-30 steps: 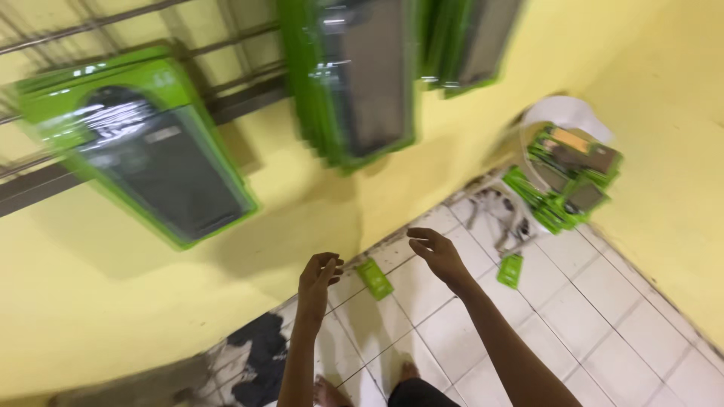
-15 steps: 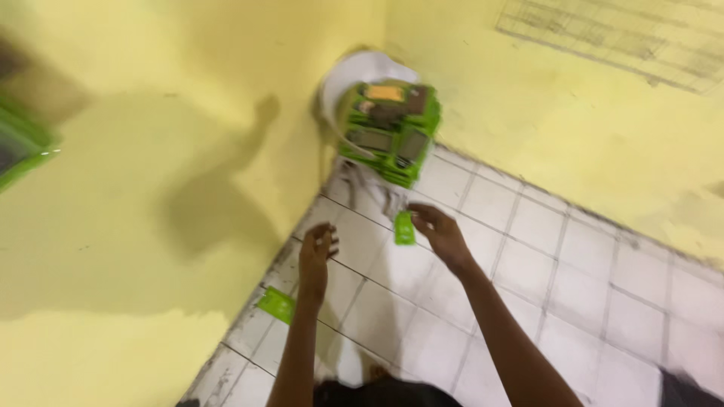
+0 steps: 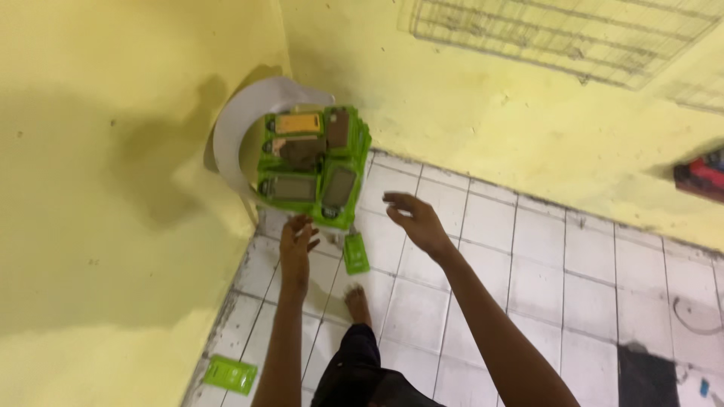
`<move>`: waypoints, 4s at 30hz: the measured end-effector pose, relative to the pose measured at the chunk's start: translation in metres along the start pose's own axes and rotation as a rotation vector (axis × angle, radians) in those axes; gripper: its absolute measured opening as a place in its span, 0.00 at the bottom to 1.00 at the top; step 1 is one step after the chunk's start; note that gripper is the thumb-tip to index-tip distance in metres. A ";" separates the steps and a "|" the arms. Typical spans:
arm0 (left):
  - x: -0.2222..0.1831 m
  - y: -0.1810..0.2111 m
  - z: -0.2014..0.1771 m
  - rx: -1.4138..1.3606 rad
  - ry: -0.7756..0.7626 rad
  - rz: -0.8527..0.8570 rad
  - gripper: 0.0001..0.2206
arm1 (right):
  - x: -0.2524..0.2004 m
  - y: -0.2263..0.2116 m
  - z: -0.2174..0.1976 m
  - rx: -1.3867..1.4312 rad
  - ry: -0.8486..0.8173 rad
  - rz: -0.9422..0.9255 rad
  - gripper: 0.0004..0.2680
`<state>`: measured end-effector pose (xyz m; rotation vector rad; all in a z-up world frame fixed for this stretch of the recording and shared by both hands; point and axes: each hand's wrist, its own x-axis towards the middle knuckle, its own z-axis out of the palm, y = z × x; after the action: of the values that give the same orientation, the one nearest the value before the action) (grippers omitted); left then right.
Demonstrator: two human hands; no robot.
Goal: The person repeatedly picks up packaged phone cases from a white plastic stool, wipes each package with a cloth, and hangs them on a wall-mounted wire grid display. The person handles multiple cases one at a time, moving between the stool and the display throughout the clip.
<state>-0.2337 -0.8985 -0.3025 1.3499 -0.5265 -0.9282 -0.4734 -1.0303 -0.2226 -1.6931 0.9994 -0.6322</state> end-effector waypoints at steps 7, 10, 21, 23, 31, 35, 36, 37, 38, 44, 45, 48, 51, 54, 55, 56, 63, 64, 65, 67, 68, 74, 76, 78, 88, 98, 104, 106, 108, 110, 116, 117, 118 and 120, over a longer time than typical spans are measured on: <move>0.144 -0.027 0.028 -0.067 0.110 -0.077 0.16 | 0.120 0.023 -0.014 -0.134 -0.200 0.283 0.15; 0.182 -0.029 0.030 -0.023 0.161 -0.101 0.15 | 0.181 0.036 -0.010 -0.166 -0.265 0.262 0.15; 0.290 -0.108 0.021 -0.105 0.509 -0.177 0.14 | 0.453 0.206 0.103 -0.593 -0.721 -0.008 0.15; 0.300 -0.124 0.031 -0.126 0.583 -0.203 0.15 | 0.489 0.239 0.133 -0.513 -0.756 -0.079 0.15; 0.310 -0.156 0.086 0.026 0.870 -0.421 0.15 | 0.535 0.267 0.193 -0.676 -0.808 -0.290 0.18; 0.308 -0.150 0.108 0.062 0.899 -0.393 0.15 | 0.549 0.244 0.203 -0.685 -0.863 -0.277 0.15; 0.306 -0.148 0.110 0.061 0.908 -0.424 0.16 | 0.552 0.242 0.203 -0.678 -0.878 -0.249 0.14; 0.303 -0.146 0.115 0.062 0.917 -0.447 0.17 | 0.554 0.242 0.202 -0.639 -0.928 -0.188 0.12; 0.298 -0.144 0.121 0.063 0.925 -0.470 0.18 | 0.555 0.243 0.200 -0.601 -0.977 -0.125 0.11; 0.281 -0.133 0.147 0.776 0.714 -0.412 0.37 | 0.562 0.253 0.163 -0.319 -1.113 0.313 0.09; 0.280 -0.134 0.153 0.872 0.614 -0.455 0.40 | 0.561 0.249 0.154 -0.157 -1.082 0.419 0.11; 0.275 -0.152 0.171 1.097 0.385 -0.573 0.48 | 0.551 0.234 0.105 0.315 -1.059 0.625 0.10; 0.268 -0.187 0.179 1.276 0.339 -0.598 0.45 | 0.535 0.217 0.049 0.380 -0.934 0.743 0.12; 0.250 -0.226 0.193 1.453 0.363 -0.513 0.38 | 0.509 0.207 -0.011 0.386 -0.834 0.792 0.15; 0.249 -0.238 0.192 1.477 0.386 -0.482 0.37 | 0.498 0.206 -0.026 0.385 -0.804 0.795 0.16; 0.246 -0.245 0.196 1.500 0.410 -0.451 0.35 | 0.485 0.204 -0.042 0.385 -0.774 0.798 0.17; 0.240 -0.254 0.198 1.564 0.249 -0.469 0.31 | 0.412 0.195 -0.102 0.420 -0.751 0.794 0.19; 0.237 -0.251 0.197 1.571 0.313 -0.400 0.29 | 0.405 0.192 -0.106 0.423 -0.739 0.832 0.19; 0.236 -0.248 0.196 1.574 0.377 -0.330 0.28 | 0.399 0.189 -0.109 0.425 -0.728 0.869 0.19; 0.233 -0.236 0.189 1.590 0.388 -0.311 0.29 | 0.390 0.177 -0.115 0.494 -0.728 0.922 0.18; 0.229 -0.225 0.188 1.597 0.393 -0.304 0.29 | 0.385 0.168 -0.118 0.561 -0.740 0.937 0.18; 0.183 -0.085 0.195 0.855 0.677 -0.467 0.25 | 0.371 0.089 -0.126 0.652 -0.709 0.803 0.19; 0.169 -0.033 0.203 0.648 0.713 -0.495 0.24 | 0.370 0.050 -0.120 0.482 -0.637 0.502 0.19; 0.155 0.005 0.220 0.341 0.733 -0.331 0.24 | 0.355 0.013 -0.120 0.207 -0.523 0.113 0.17; 0.127 0.092 0.321 -0.945 0.422 0.244 0.31 | 0.266 -0.121 -0.084 -0.172 -0.655 -1.041 0.23; 0.125 0.081 0.273 -1.232 0.437 0.442 0.25 | 0.229 -0.118 -0.114 -0.486 -0.970 -1.015 0.21; 0.150 0.063 0.246 -1.643 0.045 0.303 0.22 | 0.222 -0.109 -0.156 -0.473 -0.949 -1.088 0.23; 0.153 0.055 0.258 -1.754 -0.234 0.389 0.20 | 0.237 -0.103 -0.158 -0.455 -0.916 -1.082 0.25; 0.154 0.057 0.270 -1.329 0.315 0.268 0.22 | 0.265 -0.095 -0.158 -0.246 -0.927 -0.918 0.21; 0.149 0.067 0.277 -0.865 0.550 0.212 0.24 | 0.301 -0.083 -0.162 -0.002 -0.964 -0.700 0.14; 0.093 0.110 0.245 0.280 0.315 0.039 0.28 | 0.373 -0.070 -0.161 -0.249 -0.953 -0.280 0.09; 0.090 0.112 0.242 0.298 0.230 -0.114 0.27 | 0.376 -0.072 -0.157 -0.143 -0.968 -0.273 0.08; 0.089 0.112 0.241 0.316 0.142 -0.265 0.27 | 0.377 -0.075 -0.153 -0.098 -0.992 -0.302 0.09; 0.095 0.106 0.245 0.105 0.077 -0.116 0.27 | 0.374 -0.079 -0.140 -0.005 -1.037 -0.365 0.11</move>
<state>-0.3467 -1.1239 -0.1725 1.5178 -0.4460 -0.9493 -0.3668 -1.4101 -0.1218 -1.8661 -0.0461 0.0809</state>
